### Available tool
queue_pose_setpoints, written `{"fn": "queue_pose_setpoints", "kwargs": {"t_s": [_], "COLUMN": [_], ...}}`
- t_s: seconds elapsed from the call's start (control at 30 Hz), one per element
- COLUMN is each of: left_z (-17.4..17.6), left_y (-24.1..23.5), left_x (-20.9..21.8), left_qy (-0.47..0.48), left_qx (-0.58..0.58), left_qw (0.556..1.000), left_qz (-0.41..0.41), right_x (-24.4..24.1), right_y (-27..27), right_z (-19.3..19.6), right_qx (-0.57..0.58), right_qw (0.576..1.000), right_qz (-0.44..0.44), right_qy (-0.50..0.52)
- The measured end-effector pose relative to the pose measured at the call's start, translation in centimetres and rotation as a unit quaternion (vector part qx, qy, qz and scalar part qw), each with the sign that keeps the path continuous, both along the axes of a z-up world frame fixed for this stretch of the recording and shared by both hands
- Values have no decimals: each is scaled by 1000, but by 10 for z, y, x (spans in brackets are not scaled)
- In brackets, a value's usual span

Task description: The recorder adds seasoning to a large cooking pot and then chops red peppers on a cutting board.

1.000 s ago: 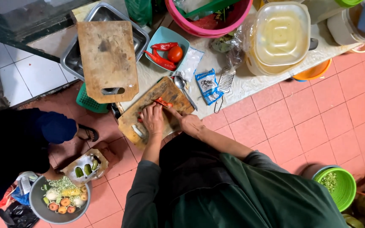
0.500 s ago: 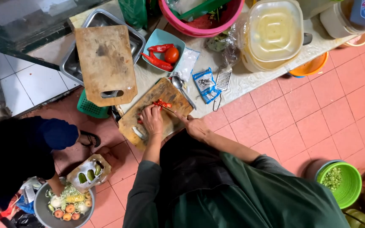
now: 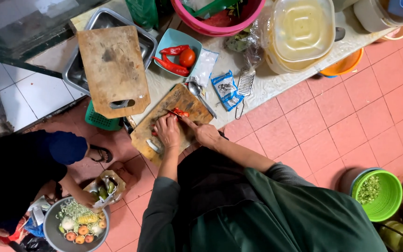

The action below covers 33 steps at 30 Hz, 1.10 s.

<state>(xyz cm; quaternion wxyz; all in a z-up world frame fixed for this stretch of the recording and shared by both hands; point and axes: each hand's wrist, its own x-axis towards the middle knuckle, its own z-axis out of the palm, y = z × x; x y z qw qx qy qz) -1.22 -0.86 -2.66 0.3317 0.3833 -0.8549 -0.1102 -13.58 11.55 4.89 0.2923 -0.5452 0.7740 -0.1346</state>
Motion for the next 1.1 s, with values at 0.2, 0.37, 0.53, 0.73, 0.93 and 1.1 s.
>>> {"fn": "queue_pose_setpoints", "kwargs": {"t_s": [0.2, 0.37, 0.53, 0.73, 0.93, 1.1], "left_z": [7, -6, 22, 6, 7, 2], "left_y": [1, -1, 4, -3, 1, 2], "left_x": [0, 3, 7, 11, 11, 14], "left_qy": [17, 0, -15, -7, -20, -21], "left_qx": [8, 10, -11, -16, 6, 9], "left_qw": [1000, 1000, 999, 999, 999, 999], "left_qz": [-7, 2, -31, 41, 40, 29], "right_x": [-8, 3, 6, -3, 1, 2], "right_y": [37, 26, 10, 34, 34, 30], "right_z": [15, 23, -7, -4, 20, -12], "right_qx": [21, 78, 19, 24, 81, -3], "right_qw": [1000, 997, 1000, 999, 997, 999], "right_qz": [-9, -20, -6, 14, 3, 6], "right_qy": [-12, 7, 22, 31, 21, 33]}}
